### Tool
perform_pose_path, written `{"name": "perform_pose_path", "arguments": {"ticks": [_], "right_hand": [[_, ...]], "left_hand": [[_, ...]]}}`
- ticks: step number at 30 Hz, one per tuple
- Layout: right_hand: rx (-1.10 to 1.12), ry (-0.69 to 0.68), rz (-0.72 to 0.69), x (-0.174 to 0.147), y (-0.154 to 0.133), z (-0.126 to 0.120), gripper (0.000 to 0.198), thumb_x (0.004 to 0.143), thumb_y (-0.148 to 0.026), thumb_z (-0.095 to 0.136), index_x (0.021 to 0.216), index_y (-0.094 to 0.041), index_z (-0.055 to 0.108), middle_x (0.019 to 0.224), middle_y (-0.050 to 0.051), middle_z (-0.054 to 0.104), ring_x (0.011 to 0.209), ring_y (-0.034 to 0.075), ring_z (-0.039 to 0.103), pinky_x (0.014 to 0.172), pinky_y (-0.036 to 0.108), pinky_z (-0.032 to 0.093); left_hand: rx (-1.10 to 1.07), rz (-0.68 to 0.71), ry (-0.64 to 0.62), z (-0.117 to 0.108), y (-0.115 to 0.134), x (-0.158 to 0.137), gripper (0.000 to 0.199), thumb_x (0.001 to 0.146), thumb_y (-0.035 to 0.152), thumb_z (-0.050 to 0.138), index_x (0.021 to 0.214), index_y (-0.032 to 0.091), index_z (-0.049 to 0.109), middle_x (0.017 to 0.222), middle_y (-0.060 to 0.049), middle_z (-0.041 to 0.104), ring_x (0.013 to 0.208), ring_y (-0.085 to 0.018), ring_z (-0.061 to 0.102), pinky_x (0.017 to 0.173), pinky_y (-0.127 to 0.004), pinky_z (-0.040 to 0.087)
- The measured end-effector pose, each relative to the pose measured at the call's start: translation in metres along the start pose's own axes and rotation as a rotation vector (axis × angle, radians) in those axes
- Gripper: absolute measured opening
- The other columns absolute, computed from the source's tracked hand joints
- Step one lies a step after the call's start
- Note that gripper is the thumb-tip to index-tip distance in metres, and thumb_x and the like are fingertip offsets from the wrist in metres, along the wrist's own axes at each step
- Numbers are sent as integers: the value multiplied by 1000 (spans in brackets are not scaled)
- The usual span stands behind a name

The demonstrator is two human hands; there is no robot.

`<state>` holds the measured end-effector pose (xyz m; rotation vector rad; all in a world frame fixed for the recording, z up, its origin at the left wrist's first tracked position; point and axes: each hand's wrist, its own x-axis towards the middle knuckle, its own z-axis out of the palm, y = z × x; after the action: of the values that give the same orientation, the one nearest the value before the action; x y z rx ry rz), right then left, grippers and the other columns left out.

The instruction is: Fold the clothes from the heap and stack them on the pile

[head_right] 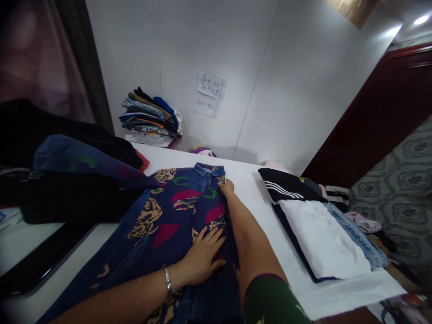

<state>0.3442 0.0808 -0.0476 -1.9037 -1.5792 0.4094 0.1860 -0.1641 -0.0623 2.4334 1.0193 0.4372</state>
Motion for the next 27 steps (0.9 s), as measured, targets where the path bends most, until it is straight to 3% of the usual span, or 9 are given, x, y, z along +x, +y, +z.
{"name": "perform_pose_path", "arguments": {"ticks": [9, 16, 22, 27], "right_hand": [[-45, 42, -17, 3, 16, 18, 24, 87, -25, 52, 103, -19, 69, 107, 11, 70, 102, 21, 63, 82, 25, 44], [46, 32, 67, -7, 24, 6, 52, 78, -24, 61, 128, -13, 56, 114, 12, 66, 104, 22, 63, 86, 27, 47], [201, -27, 98, -79, 42, -15, 64, 77, -26, 60, 139, -17, 45, 114, 8, 66, 86, 16, 67, 72, 26, 53], [475, -114, 74, -162, 60, -48, 83, 72, -37, 69, 144, -12, 37, 79, -1, 64, 69, 16, 62, 65, 27, 50]], "left_hand": [[-35, 20, -64, 0, 0, -1, 73, 87, 63, 41, 146, 22, 40, 157, -14, 28, 148, -29, 14, 121, -55, 3], [2, 27, -25, 2, 1, 1, 69, 88, 62, 41, 144, 21, 43, 155, -13, 34, 146, -29, 22, 120, -56, 10], [76, 45, 14, 4, 1, 0, 64, 89, 59, 41, 142, 23, 45, 154, -11, 37, 145, -26, 24, 119, -54, 12], [96, 67, 21, 5, 0, 3, 64, 89, 58, 42, 141, 21, 45, 153, -13, 38, 145, -28, 24, 118, -55, 12]]}}
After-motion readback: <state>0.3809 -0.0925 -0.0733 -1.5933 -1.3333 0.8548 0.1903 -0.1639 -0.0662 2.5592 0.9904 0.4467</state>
